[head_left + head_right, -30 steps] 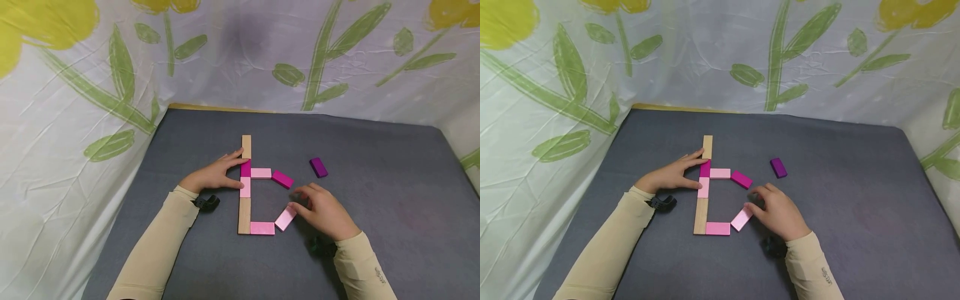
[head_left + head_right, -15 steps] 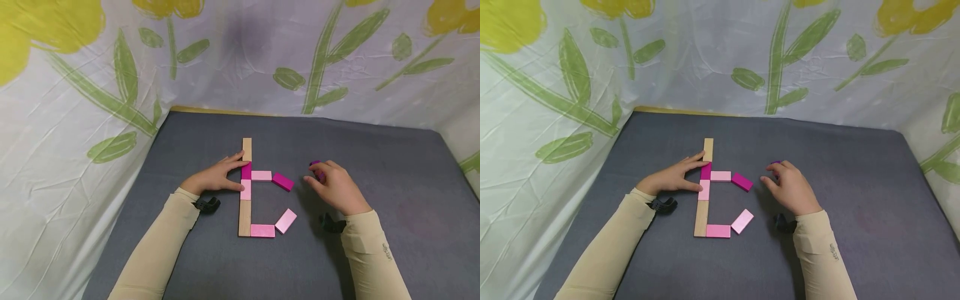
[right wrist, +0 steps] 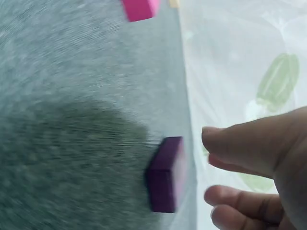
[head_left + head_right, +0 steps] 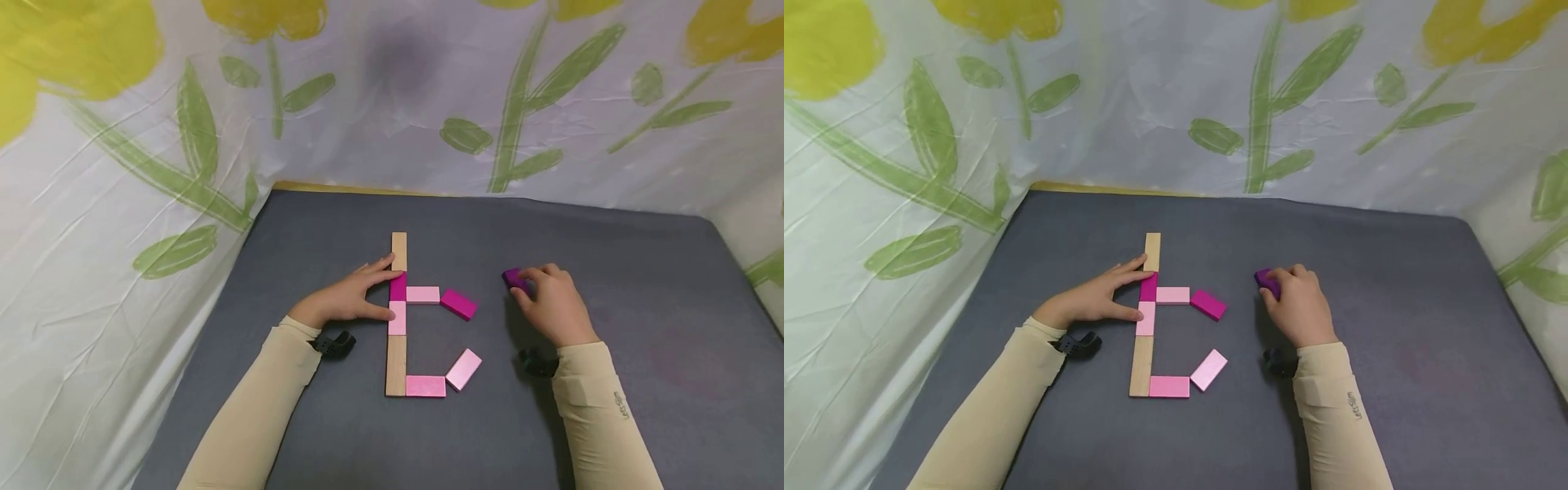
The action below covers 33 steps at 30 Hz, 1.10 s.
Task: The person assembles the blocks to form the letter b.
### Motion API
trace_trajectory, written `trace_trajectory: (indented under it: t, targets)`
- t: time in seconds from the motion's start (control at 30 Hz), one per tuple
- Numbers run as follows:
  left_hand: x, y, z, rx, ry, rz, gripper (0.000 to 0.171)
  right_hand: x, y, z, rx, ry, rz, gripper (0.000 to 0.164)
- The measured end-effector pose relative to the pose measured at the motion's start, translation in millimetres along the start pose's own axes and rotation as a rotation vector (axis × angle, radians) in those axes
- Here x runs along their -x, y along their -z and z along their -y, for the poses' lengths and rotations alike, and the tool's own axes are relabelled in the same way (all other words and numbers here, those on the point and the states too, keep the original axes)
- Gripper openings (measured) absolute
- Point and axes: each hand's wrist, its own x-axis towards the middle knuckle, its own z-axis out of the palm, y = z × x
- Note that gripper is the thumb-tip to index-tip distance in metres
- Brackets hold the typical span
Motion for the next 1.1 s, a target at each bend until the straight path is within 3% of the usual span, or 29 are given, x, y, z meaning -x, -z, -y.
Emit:
trace_trajectory:
  t: [0.17,0.37,0.7,1.1]
  targets:
    - [2.4,-2.1,2.0,0.004,-0.008,0.0,0.088,1,-9,-2,0.0,-0.043,0.015,0.034]
    - [0.9,-1.8,0.8,0.009,-0.005,0.006,0.088,1,-8,-5,-0.015,-0.032,0.079,0.044]
    - [1.3,0.3,-0.5,0.0,-0.011,0.0,0.089,-3,-4,1,0.002,-0.046,0.242,0.051]
    - [2.0,-0.1,0.7,-0.001,-0.002,-0.005,0.089,4,6,15,-0.098,-0.111,0.43,0.054]
